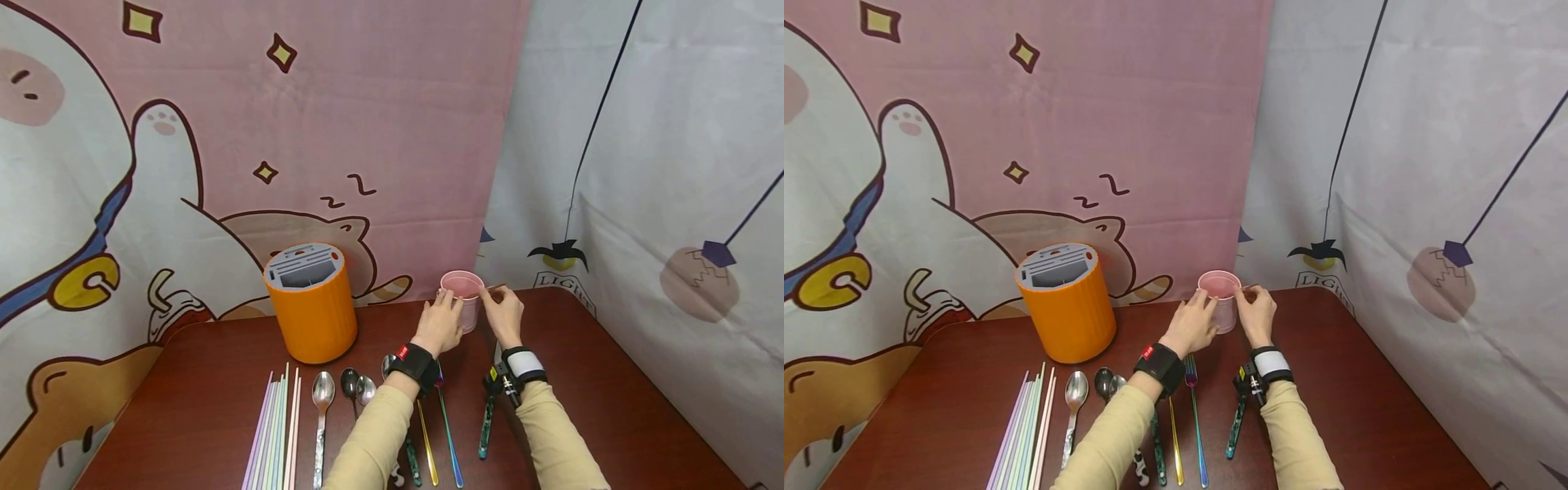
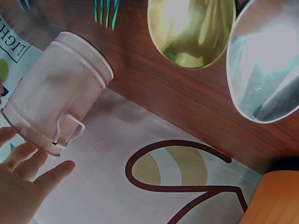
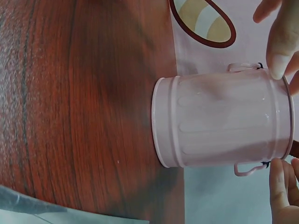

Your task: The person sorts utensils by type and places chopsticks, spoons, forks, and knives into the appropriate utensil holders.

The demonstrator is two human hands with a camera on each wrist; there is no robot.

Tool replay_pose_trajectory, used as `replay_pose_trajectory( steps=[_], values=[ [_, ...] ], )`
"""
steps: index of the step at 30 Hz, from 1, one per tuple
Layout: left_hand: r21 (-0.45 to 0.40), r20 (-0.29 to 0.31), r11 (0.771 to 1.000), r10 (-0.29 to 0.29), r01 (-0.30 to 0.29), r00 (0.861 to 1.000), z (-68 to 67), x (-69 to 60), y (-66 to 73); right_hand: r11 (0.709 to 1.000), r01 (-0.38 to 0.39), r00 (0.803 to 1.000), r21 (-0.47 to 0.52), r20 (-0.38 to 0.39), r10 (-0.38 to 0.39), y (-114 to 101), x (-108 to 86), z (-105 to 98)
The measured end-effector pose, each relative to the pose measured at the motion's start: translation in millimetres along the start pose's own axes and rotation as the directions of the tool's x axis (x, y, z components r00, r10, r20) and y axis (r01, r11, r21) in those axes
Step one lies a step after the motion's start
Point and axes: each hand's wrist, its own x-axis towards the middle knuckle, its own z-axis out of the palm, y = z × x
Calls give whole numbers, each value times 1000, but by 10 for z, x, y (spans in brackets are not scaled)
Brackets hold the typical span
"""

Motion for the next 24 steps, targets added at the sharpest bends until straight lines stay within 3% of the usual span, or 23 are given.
replay_pose_trajectory(
  steps=[7, 17, 24],
  values=[
    [-7, -8, 1000, 6, -6, 1000, 12, -1, -10, 1000, 26, 998, -5, 50, -26, 10, -34, -100],
    [-25, -8, 1000, 1, -1, 1000, 19, -4, -17, 982, 114, 989, -151, 106, -99, 126, -206, -339],
    [-30, -20, 1000, 3, -4, 1000, 27, -8, -12, 927, 165, 977, -336, 182, -108, 230, -325, -588]
  ],
)
